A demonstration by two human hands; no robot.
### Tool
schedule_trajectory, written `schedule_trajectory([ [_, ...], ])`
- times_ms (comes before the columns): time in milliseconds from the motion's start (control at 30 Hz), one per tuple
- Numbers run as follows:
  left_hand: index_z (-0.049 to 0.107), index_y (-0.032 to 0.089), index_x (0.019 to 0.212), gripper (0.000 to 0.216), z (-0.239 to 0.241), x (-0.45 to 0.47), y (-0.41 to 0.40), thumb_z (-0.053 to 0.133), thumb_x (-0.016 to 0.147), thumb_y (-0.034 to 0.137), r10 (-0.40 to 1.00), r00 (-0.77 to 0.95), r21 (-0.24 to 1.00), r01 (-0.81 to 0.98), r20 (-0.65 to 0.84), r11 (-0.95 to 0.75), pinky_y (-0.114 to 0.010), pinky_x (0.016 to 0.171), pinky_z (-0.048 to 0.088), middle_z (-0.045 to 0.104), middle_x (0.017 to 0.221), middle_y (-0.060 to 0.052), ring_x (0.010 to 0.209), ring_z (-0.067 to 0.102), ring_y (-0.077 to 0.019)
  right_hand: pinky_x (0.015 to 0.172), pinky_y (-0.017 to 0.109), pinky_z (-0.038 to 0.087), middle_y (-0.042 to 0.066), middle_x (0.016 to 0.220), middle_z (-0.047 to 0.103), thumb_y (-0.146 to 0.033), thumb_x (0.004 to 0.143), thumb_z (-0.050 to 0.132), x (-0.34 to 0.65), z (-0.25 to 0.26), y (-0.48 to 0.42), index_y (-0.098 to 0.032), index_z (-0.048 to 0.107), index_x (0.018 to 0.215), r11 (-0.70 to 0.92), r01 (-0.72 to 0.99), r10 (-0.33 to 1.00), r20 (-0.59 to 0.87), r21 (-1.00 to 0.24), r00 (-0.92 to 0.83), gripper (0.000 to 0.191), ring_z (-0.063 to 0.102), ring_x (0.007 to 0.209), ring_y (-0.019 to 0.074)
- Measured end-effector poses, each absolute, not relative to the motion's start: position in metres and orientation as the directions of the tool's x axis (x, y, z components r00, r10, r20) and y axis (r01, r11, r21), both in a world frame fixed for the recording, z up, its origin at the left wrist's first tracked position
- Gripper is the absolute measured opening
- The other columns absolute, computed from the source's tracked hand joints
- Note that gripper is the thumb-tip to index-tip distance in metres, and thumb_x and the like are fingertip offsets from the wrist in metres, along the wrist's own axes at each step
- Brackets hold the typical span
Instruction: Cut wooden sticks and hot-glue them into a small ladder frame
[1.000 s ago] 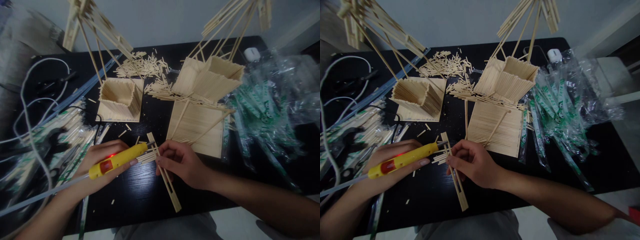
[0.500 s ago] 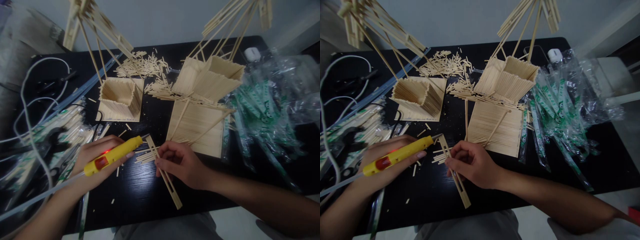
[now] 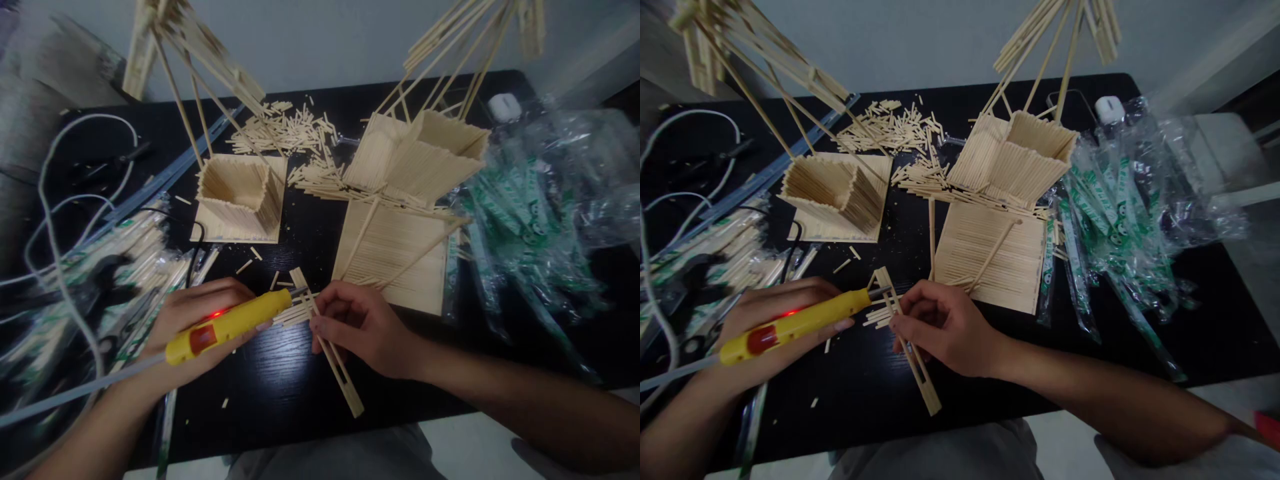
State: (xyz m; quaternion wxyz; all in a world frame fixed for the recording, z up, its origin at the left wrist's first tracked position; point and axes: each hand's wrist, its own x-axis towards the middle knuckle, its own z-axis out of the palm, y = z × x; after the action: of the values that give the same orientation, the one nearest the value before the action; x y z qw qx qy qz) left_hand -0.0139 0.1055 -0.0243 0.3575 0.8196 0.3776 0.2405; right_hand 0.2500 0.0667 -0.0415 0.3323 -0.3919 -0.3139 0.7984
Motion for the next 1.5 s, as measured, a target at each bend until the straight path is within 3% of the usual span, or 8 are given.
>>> schedule_trajectory([
  [367,0.072,0.024,0.088,0.010,-0.0213,-0.0153,0.1060,0.077,0.092,0.030,0.841,0.516,0.708,0.532,0.164,-0.465,-0.023,0.058,0.055,0.074,0.086,0.001,0.068,0.070,-0.0115,0.048,0.015,0.046,-0.003,0.068,0.073,-0.031,0.082,0.089,0.2505,-0.0419,0.0653,-0.018,0.064,0.087,-0.573,-0.239,0.774,-0.422,-0.784,-0.472,0.029,0.060,0.052,0.0070],
  [633,0.074,0.026,0.100,0.008,-0.0292,-0.0167,0.1035,0.072,0.094,0.022,0.763,0.633,0.765,0.424,0.134,-0.486,-0.026,0.064,0.059,0.075,0.092,0.000,0.078,0.073,-0.0147,0.047,0.015,0.046,-0.003,0.068,0.073,-0.030,0.083,0.088,0.2499,-0.0438,0.0654,-0.018,0.063,0.087,-0.562,-0.256,0.786,-0.412,-0.786,-0.462,0.029,0.059,0.050,0.0066],
  [900,0.071,0.022,0.088,0.009,-0.0226,-0.0136,0.1065,0.076,0.093,0.028,0.834,0.527,0.709,0.526,0.162,-0.470,-0.022,0.058,0.054,0.073,0.086,0.001,0.067,0.068,-0.0106,0.050,0.016,0.046,-0.002,0.068,0.073,-0.033,0.084,0.087,0.2505,-0.0425,0.0650,-0.018,0.064,0.087,-0.542,-0.229,0.794,-0.404,-0.808,-0.455,0.028,0.060,0.053,0.0075],
  [1167,0.072,0.024,0.093,0.002,-0.0280,-0.0162,0.1039,0.072,0.094,0.022,0.793,0.594,0.747,0.462,0.139,-0.477,-0.025,0.064,0.057,0.073,0.088,-0.001,0.076,0.070,-0.0135,0.048,0.016,0.046,-0.003,0.068,0.072,-0.035,0.085,0.086,0.2508,-0.0421,0.0652,-0.018,0.063,0.087,-0.560,-0.239,0.784,-0.414,-0.793,-0.463,0.029,0.059,0.051,0.0074],
  [1400,0.069,0.025,0.086,0.010,-0.0254,-0.0159,0.1055,0.073,0.095,0.028,0.834,0.527,0.683,0.552,0.160,-0.479,-0.026,0.056,0.053,0.071,0.085,0.000,0.066,0.066,-0.0118,0.048,0.015,0.048,-0.003,0.068,0.073,-0.030,0.082,0.089,0.2506,-0.0413,0.0661,-0.018,0.065,0.087,-0.576,-0.252,0.780,-0.432,-0.778,-0.452,0.027,0.059,0.051,0.0071],
  [1500,0.069,0.025,0.088,0.007,-0.0246,-0.0143,0.1051,0.073,0.094,0.026,0.806,0.561,0.691,0.507,0.189,-0.515,-0.025,0.055,0.053,0.070,0.082,0.001,0.065,0.066,-0.0116,0.047,0.015,0.048,-0.003,0.068,0.073,-0.029,0.081,0.089,0.2496,-0.0439,0.0650,-0.018,0.064,0.087,-0.556,-0.252,0.799,-0.426,-0.792,-0.425,0.028,0.059,0.050,0.0071],
])
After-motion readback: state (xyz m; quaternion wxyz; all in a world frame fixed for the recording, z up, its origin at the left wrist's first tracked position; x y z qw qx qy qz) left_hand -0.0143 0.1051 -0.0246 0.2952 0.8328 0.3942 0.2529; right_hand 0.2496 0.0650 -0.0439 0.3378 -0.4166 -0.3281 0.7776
